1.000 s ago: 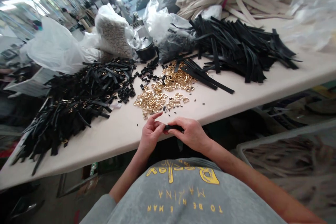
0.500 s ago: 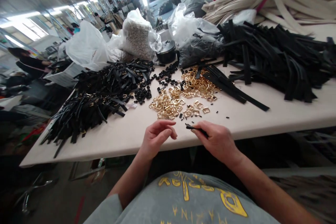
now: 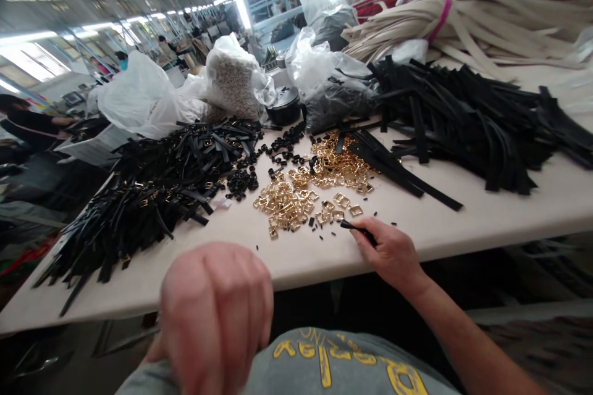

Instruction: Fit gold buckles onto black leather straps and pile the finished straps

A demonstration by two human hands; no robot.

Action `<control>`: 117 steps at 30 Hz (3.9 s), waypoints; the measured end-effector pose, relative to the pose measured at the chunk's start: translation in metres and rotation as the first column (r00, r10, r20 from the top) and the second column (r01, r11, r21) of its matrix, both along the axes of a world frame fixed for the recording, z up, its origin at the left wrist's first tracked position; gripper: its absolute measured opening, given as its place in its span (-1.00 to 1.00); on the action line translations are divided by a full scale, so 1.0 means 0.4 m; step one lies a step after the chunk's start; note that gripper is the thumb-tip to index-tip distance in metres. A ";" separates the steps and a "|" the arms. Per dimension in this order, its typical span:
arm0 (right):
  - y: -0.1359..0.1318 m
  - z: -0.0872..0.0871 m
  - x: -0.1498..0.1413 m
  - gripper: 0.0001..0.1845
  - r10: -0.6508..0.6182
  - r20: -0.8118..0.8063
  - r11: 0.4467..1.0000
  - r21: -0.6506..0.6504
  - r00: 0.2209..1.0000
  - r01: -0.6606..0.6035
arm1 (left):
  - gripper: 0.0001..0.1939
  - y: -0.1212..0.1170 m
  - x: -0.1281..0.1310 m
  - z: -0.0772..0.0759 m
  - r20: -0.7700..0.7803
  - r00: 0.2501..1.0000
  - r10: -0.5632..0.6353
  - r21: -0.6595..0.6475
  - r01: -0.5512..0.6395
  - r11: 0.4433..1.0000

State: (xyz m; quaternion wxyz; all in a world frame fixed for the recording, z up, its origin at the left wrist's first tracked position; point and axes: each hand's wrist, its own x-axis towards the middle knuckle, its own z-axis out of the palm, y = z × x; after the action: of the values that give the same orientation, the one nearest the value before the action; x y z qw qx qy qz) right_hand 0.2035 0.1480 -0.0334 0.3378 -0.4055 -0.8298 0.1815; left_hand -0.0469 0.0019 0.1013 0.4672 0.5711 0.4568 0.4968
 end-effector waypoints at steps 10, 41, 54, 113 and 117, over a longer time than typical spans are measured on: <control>-0.004 -0.001 -0.008 -0.79 -0.001 0.032 0.997 0.077 0.999 -0.002 | -0.93 0.455 -0.292 -0.219 -0.764 0.507 0.398 0.267 -0.313 0.911; -0.079 0.110 -0.085 -0.88 0.151 -0.270 0.986 0.114 0.951 -0.125 | -0.58 0.168 0.067 -0.231 0.465 0.802 0.375 -0.448 -0.152 0.881; -0.103 0.110 -0.085 -0.78 0.134 -0.043 0.963 0.241 0.990 -0.120 | -0.56 0.144 0.123 -0.229 0.487 0.786 0.381 -0.474 -0.129 0.871; -0.135 0.082 -0.092 -0.82 0.410 -0.120 0.747 -0.525 0.904 -0.408 | -0.84 0.040 0.084 -0.291 -0.096 0.959 0.266 -0.253 -0.282 0.925; -0.127 0.105 -0.091 -0.80 0.462 -0.022 0.756 -0.513 0.887 -0.407 | -0.84 0.038 0.080 -0.292 -0.079 0.959 0.272 -0.270 -0.284 0.920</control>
State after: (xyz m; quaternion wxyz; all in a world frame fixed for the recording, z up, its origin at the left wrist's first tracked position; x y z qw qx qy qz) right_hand 0.1672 0.0970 0.0086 0.1241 -0.2846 -0.8407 0.4436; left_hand -0.0149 0.0172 -0.0155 0.4583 0.4390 0.6078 0.4773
